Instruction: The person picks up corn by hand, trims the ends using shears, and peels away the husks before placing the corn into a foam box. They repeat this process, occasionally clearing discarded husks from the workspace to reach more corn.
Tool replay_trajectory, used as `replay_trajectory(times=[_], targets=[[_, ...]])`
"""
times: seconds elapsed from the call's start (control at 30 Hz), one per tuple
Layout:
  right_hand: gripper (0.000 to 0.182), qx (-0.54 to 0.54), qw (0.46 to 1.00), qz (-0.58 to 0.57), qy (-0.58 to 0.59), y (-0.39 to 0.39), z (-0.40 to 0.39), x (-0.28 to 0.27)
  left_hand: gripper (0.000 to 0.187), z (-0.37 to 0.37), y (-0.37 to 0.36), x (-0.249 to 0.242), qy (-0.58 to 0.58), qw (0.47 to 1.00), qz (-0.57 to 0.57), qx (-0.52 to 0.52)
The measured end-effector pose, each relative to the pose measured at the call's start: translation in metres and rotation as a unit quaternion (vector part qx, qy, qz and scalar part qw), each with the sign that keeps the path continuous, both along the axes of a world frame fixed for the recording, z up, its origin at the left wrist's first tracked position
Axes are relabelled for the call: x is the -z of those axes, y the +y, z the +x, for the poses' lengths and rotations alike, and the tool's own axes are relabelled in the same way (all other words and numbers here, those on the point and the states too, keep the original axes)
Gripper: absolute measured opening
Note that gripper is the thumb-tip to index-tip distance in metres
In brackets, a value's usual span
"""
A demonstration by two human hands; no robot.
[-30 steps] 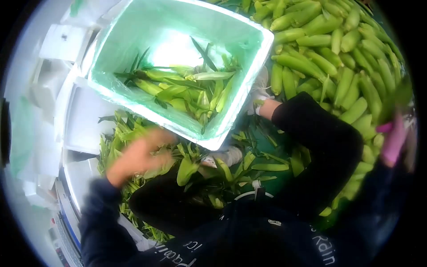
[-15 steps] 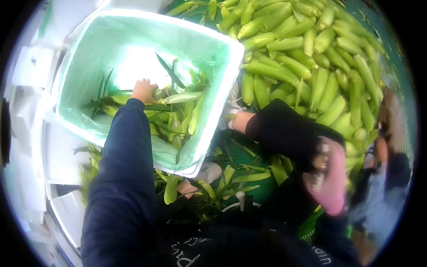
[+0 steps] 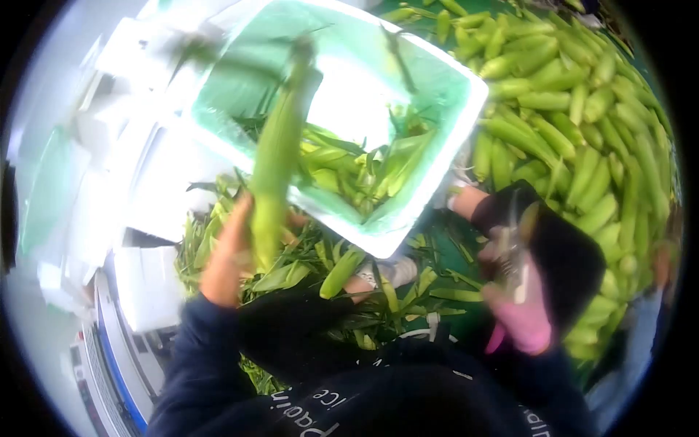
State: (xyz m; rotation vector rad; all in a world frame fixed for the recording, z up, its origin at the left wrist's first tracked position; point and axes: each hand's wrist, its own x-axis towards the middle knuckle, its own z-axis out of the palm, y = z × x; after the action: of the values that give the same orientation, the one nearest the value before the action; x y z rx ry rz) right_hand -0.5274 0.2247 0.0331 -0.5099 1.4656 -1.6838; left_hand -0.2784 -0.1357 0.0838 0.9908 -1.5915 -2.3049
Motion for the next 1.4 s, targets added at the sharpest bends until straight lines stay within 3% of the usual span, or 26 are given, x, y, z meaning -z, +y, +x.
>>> replay_trajectory(times=[0.03, 0.1, 0.23, 0.37, 0.53, 0.67, 0.7, 0.73, 0.8, 0.83, 0.87, 0.93, 0.97, 1.0, 1.07, 1.13, 1.23, 1.33, 1.37, 1.4], targets=[[0.088, -0.062, 0.998, 0.017, 0.008, -0.004, 0.011, -0.003, 0.078, 0.007, 0.056, -0.003, 0.053, 0.987, 0.135, -0.066], [0.086, -0.195, 0.979, 0.054, 0.041, -0.014, 0.033, -0.019, 0.088, 0.032, 0.118, 0.035, 0.132, 0.96, 0.238, -0.065], [0.082, -0.32, 0.937, 0.069, 0.122, -0.041, 0.057, -0.026, 0.078, 0.031, 0.172, 0.068, 0.118, 0.963, 0.214, -0.109], [0.068, -0.343, 0.907, 0.028, 0.243, -0.059, 0.051, -0.033, 0.074, 0.055, 0.166, 0.068, 0.16, 0.947, 0.275, -0.053], [0.06, -0.439, 0.854, 0.017, 0.278, -0.083, 0.051, -0.05, 0.08, 0.076, 0.158, 0.053, 0.087, 0.967, 0.219, 0.093], [0.073, -0.557, 0.749, -0.004, 0.357, -0.106, 0.046, -0.049, 0.085, 0.093, 0.157, 0.047, 0.036, 0.948, 0.276, 0.152], [0.066, -0.558, 0.75, -0.057, 0.35, -0.11, 0.043, -0.037, 0.087, 0.099, 0.156, 0.043, 0.03, 0.944, 0.295, 0.145], [0.057, -0.609, 0.714, -0.007, 0.344, -0.114, 0.037, -0.042, 0.089, 0.104, 0.153, 0.041, 0.005, 0.944, 0.296, 0.148], [0.042, -0.632, 0.703, -0.017, 0.327, -0.12, 0.037, -0.035, 0.071, 0.111, 0.156, 0.038, 0.022, 0.955, 0.263, 0.137], [0.034, -0.652, 0.681, 0.055, 0.329, -0.124, 0.042, -0.046, 0.076, 0.116, 0.159, 0.038, 0.011, 0.95, 0.294, 0.104], [0.027, -0.66, 0.677, 0.048, 0.323, -0.128, 0.045, -0.051, 0.081, 0.118, 0.162, 0.042, 0.031, 0.941, 0.327, 0.084], [0.022, -0.654, 0.719, 0.188, 0.145, -0.13, 0.056, -0.062, 0.082, 0.117, 0.164, 0.058, 0.097, 0.97, 0.202, 0.095], [0.021, -0.595, 0.792, 0.093, 0.097, -0.123, 0.066, -0.035, 0.081, 0.115, 0.164, 0.059, 0.094, 0.979, 0.169, 0.065], [0.03, -0.548, 0.816, 0.182, 0.017, -0.126, 0.075, -0.056, 0.08, 0.116, 0.166, 0.061, 0.09, 0.986, 0.136, 0.033], [0.037, -0.482, 0.862, 0.154, -0.034, -0.119, 0.087, -0.048, 0.072, 0.124, 0.157, 0.082, 0.135, 0.974, 0.179, -0.036], [0.055, -0.473, 0.873, 0.1, -0.07, -0.105, 0.105, -0.04, 0.067, 0.122, 0.148, 0.078, 0.183, 0.944, 0.182, -0.208], [0.067, -0.512, 0.853, 0.045, -0.085, -0.083, 0.132, -0.036, 0.046, 0.117, 0.125, 0.074, 0.215, 0.866, 0.041, -0.45], [0.068, -0.543, 0.817, 0.094, -0.172, -0.078, 0.151, -0.021, 0.043, 0.106, 0.108, 0.061, 0.189, 0.792, -0.12, -0.568], [0.066, -0.54, 0.814, 0.103, -0.185, -0.081, 0.156, -0.017, 0.043, 0.094, 0.111, 0.054, 0.208, 0.749, -0.123, -0.617], [0.064, -0.536, 0.812, 0.112, -0.2, -0.084, 0.16, -0.012, 0.043, 0.087, 0.114, 0.049, 0.221, 0.74, -0.129, -0.622]])
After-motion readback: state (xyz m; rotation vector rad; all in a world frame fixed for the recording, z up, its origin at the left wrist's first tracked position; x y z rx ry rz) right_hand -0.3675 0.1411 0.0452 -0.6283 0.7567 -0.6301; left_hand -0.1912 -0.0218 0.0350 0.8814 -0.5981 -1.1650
